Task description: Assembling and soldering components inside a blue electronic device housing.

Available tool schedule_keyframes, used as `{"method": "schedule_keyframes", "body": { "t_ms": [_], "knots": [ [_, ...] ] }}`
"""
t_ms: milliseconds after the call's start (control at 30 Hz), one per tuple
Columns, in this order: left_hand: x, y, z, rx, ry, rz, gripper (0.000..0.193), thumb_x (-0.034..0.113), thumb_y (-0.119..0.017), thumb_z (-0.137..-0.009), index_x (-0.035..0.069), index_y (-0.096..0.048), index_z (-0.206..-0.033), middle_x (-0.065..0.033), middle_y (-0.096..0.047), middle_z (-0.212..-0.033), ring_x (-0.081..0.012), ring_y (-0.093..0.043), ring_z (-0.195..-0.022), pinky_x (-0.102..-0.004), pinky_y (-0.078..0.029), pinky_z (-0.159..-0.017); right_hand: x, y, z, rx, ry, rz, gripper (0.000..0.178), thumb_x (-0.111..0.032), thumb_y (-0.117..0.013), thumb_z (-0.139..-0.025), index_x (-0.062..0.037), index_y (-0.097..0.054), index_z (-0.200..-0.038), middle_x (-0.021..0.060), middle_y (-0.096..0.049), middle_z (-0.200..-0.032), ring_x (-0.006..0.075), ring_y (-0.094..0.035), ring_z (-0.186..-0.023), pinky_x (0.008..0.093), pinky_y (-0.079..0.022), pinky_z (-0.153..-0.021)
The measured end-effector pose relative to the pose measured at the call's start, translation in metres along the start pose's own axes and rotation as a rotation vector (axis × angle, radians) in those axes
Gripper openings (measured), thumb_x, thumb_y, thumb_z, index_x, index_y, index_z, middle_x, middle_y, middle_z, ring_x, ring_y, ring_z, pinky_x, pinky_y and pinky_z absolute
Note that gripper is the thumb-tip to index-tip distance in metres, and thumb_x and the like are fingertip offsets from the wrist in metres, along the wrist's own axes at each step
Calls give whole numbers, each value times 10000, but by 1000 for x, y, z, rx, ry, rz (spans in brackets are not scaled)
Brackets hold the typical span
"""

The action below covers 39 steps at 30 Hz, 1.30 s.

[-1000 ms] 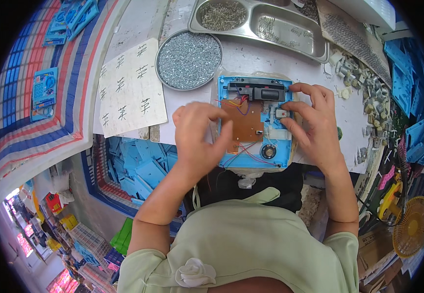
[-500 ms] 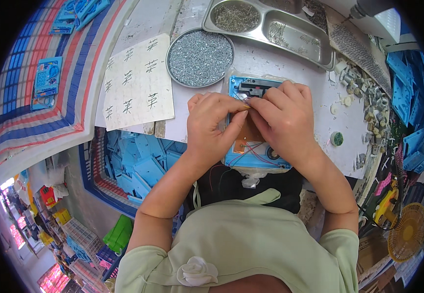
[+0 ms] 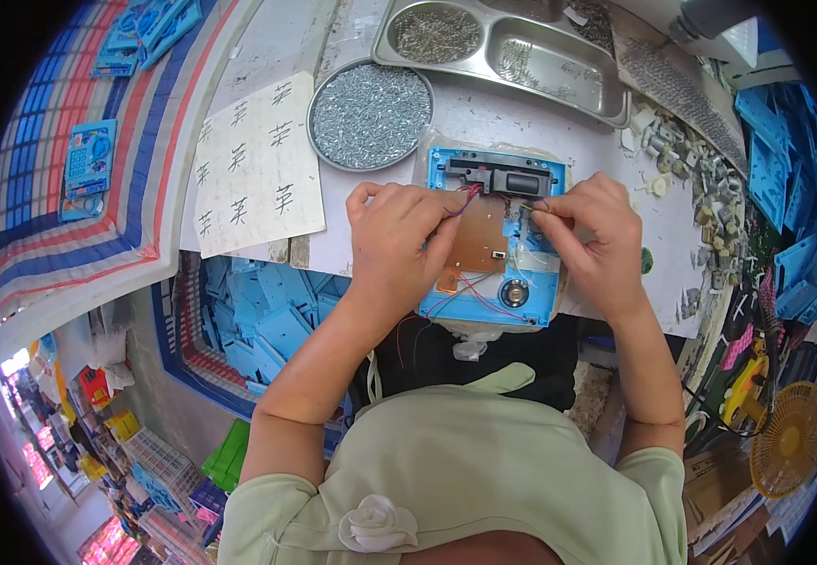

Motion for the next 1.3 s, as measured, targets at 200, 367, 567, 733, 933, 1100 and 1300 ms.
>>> {"method": "schedule_keyframes", "body": {
  "t_ms": [200,367,567,733,933,1100,1300],
  "knots": [
    [34,40,-6,128,9,199,369,58,-790,-756,81,-678,-1107,-105,-677,-1087,-265,-652,-913,-400,-474,-840,29,8,16,125,-206,-284,103,-39,-816,-762,-47,-744,-835,32,-622,-709,182,-549,-692,316,-426,-677],
    [74,2,-33,-115,-39,399,363,-30,-719,-840,24,-651,-1192,-126,-668,-1025,-236,-631,-740,-324,-513,-653,22,10,15,150,-125,-353,129,-29,-834,-744,-45,-734,-824,34,-607,-712,172,-543,-688,307,-420,-659],
    [57,-33,-44,-232,-48,330,179,-10,-703,-889,5,-723,-1066,-116,-706,-870,-214,-703,-727,-308,-541,-640,23,8,13,115,-102,-366,151,-41,-848,-733,-48,-720,-814,34,-602,-712,170,-536,-681,310,-418,-665],
    [29,-47,-35,-323,276,573,137,15,-721,-899,-15,-732,-1032,-83,-722,-860,-135,-694,-696,-276,-545,-605,35,3,19,90,-207,-421,156,-57,-849,-730,-52,-722,-820,30,-596,-694,181,-541,-692,329,-423,-683],
    [49,-43,-42,-257,54,409,107,39,-760,-829,35,-734,-933,-95,-702,-840,-280,-696,-749,-367,-545,-659,11,28,31,97,1,-94,153,-50,-826,-734,-50,-733,-857,41,-642,-751,216,-567,-729,363,-437,-721],
    [67,-36,-36,-143,-173,163,146,57,-788,-786,94,-723,-911,-38,-682,-869,-235,-648,-813,-374,-470,-711,71,168,173,732,-596,25,143,41,-690,-898,-13,-678,-1030,47,-655,-942,169,-578,-816,332,-485,-814],
    [74,-34,-36,-139,-242,64,191,60,-806,-756,117,-726,-920,-14,-677,-915,-221,-593,-862,-371,-382,-781,142,260,331,1179,-700,-628,172,-181,-587,-1050,-26,-584,-1126,28,-557,-940,139,-492,-798,312,-430,-756]
  ]
}}
Point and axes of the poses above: each hand's wrist, its own z-axis away from the middle knuckle, its own y-axis out of the back of the hand, x = y × z, the point moved 10 cm from there along -z, towards the middle knuckle
